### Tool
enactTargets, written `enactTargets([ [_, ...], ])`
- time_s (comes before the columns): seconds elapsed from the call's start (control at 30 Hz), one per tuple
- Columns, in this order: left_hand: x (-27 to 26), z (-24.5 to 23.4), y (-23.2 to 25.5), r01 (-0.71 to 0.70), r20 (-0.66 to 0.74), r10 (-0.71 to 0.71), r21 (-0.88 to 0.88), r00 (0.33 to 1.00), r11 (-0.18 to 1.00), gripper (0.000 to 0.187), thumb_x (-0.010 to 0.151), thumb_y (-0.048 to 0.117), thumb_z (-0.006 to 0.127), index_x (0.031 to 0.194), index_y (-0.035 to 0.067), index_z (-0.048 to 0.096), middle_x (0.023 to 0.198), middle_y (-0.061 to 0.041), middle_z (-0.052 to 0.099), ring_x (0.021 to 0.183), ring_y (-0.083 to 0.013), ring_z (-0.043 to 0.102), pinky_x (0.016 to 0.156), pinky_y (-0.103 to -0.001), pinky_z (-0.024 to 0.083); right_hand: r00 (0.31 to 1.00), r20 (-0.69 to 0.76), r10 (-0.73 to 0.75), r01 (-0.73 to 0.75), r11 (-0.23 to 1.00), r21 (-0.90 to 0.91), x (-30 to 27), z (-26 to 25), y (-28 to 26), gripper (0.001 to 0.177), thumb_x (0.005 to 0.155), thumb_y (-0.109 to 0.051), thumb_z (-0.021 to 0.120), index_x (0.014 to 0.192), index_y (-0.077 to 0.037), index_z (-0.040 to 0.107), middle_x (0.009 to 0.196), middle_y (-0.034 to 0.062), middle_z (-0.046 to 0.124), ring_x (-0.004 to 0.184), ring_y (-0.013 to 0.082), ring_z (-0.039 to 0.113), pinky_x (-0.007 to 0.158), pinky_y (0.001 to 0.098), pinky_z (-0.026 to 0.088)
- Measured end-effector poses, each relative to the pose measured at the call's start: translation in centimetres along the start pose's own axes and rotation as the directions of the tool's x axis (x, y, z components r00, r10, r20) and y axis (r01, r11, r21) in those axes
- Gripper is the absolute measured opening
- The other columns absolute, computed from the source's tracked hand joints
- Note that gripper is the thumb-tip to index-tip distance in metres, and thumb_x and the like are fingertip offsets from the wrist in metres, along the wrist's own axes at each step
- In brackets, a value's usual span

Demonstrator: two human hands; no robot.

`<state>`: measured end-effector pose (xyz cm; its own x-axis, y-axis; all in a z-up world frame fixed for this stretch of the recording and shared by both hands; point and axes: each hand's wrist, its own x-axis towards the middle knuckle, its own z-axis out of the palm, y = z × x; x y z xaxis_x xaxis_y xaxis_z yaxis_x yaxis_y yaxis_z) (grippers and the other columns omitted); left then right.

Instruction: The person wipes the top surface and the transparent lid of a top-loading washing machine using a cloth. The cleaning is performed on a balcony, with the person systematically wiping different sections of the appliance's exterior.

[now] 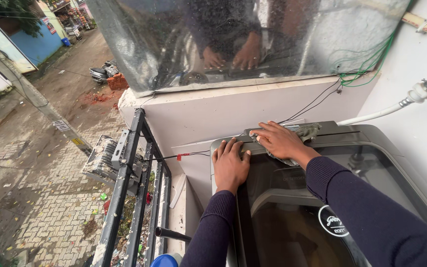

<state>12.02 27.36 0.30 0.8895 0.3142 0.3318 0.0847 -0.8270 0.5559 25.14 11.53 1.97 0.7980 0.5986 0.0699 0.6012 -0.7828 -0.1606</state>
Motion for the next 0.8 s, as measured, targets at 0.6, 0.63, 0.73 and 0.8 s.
enactTargets([
  [0.6,-0.3,-0.2,-0.8,0.001,0.040,0.001,-0.073,0.999,0.997,0.051,0.096,0.045,0.055,0.139,0.017,0.061,0.156,-0.002,0.047,0.151,-0.0270,0.030,0.125,-0.045,0.018,0.969,0.042,0.244,-0.242,0.970,-0.037,0.4,0.4,8.6,0.049,0.100,-0.058,0.039,0.146,-0.048,0.051,0.166,-0.0010,0.032,0.154,0.0312,0.025,0.122,0.0667,0.020],
  [0.63,-0.3,-0.2,-0.8,0.002,0.037,0.001,-0.071,0.999,0.997,0.051,0.097,0.044,0.055,0.138,0.017,0.061,0.156,-0.002,0.048,0.151,-0.0271,0.030,0.125,-0.045,0.018,0.960,0.043,0.276,-0.274,0.960,-0.051,0.2,0.3,8.5,0.050,0.100,-0.057,0.039,0.147,-0.048,0.049,0.166,-0.0004,0.031,0.154,0.0326,0.024,0.121,0.0675,0.019],
  [0.73,-0.4,-0.5,-0.6,0.019,0.035,-0.016,-0.098,0.999,0.995,0.049,0.095,0.042,0.057,0.137,0.016,0.062,0.155,-0.002,0.049,0.151,-0.0272,0.031,0.125,-0.045,0.018,0.931,0.057,0.362,-0.356,0.930,-0.090,-0.7,-0.8,7.9,0.051,0.101,-0.055,0.037,0.151,-0.046,0.044,0.166,-0.0003,0.029,0.154,0.0355,0.020,0.120,0.0705,0.016],
  [0.8,-0.4,-0.8,-0.4,0.016,0.018,-0.014,-0.102,1.000,0.995,0.048,0.094,0.040,0.060,0.135,0.014,0.063,0.153,-0.003,0.051,0.151,-0.0277,0.032,0.125,-0.045,0.019,0.910,0.086,0.406,-0.396,0.912,-0.110,-0.6,-1.1,7.2,0.053,0.102,-0.051,0.035,0.154,-0.043,0.039,0.167,-0.0026,0.029,0.154,0.0359,0.020,0.119,0.0731,0.015],
])
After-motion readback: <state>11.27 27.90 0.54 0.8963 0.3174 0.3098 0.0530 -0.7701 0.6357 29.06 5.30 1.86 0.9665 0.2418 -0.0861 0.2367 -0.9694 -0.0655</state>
